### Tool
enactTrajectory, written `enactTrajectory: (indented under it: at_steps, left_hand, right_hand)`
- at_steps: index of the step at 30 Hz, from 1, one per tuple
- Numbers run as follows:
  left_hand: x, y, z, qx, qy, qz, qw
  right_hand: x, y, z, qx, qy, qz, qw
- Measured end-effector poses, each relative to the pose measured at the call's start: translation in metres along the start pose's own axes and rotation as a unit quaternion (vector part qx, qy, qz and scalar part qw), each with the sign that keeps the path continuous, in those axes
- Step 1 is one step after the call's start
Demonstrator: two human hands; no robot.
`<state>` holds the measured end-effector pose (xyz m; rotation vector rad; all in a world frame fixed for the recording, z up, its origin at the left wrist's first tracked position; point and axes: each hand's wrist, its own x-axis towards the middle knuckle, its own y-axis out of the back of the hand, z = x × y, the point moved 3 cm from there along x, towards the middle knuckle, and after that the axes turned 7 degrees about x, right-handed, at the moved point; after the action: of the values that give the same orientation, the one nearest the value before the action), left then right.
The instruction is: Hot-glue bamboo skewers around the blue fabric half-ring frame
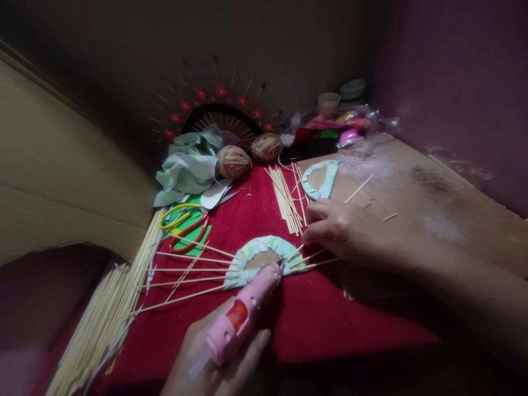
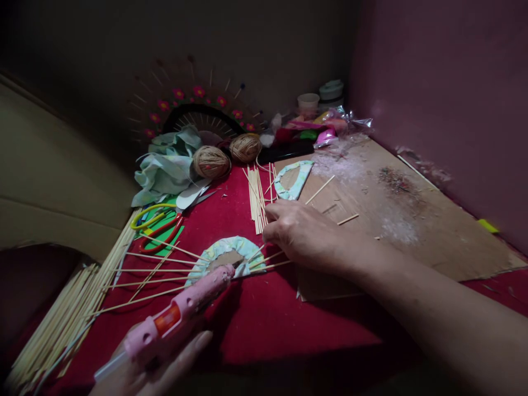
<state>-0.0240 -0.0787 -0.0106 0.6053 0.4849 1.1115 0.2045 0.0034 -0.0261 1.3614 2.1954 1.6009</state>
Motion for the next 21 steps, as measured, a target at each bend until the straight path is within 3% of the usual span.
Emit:
enactTrajectory:
  at_steps: [3, 7, 16, 21]
  left_hand:
    - [-0.001, 0.000, -0.006, 0.006, 0.003, -0.010, 1.000]
    - [0.000, 0.000, -0.012, -0.012, -0.052, -0.036, 0.998]
    - [-0.001, -0.001, -0.007, -0.024, -0.006, -0.034, 0.999]
    - [-0.001, -0.001, -0.005, -0.019, -0.016, -0.025, 0.999]
  right_hand:
    - [-0.001, -0.002, 0.000, -0.008, -0.026, -0.001, 1.000]
    - [-0.001, -0.003, 0.001, 0.011, -0.039, -0.016, 0.999]
    - [0.000, 0.000, 0.004, 0.051, -0.016, -0.024, 0.998]
    - [0.001, 0.005, -0.002, 0.030, -0.027, -0.047, 0.998]
